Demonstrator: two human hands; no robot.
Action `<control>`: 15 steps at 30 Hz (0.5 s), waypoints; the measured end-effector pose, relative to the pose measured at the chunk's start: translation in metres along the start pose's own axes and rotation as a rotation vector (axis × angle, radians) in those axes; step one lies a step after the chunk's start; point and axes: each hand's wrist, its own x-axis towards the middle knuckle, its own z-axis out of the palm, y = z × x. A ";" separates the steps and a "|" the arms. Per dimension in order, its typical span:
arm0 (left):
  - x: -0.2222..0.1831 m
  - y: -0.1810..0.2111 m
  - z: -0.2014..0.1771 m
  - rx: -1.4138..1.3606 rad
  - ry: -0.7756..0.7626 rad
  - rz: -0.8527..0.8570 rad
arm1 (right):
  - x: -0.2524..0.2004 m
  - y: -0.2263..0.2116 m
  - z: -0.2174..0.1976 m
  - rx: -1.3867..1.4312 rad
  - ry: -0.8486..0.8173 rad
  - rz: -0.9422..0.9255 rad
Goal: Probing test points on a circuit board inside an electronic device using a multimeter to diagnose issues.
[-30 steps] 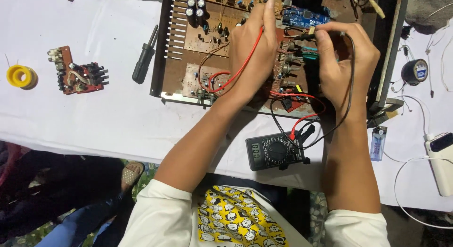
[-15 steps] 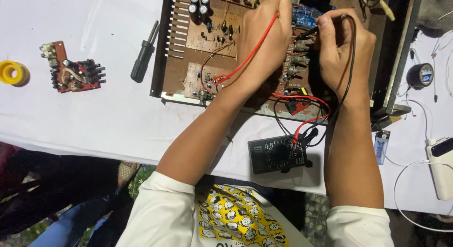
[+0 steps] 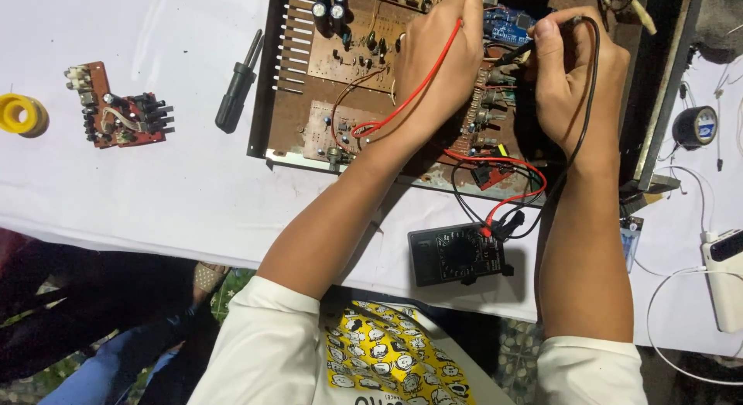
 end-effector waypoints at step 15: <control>0.004 -0.003 0.000 -0.020 -0.078 -0.092 | 0.003 0.013 0.005 0.063 0.006 -0.006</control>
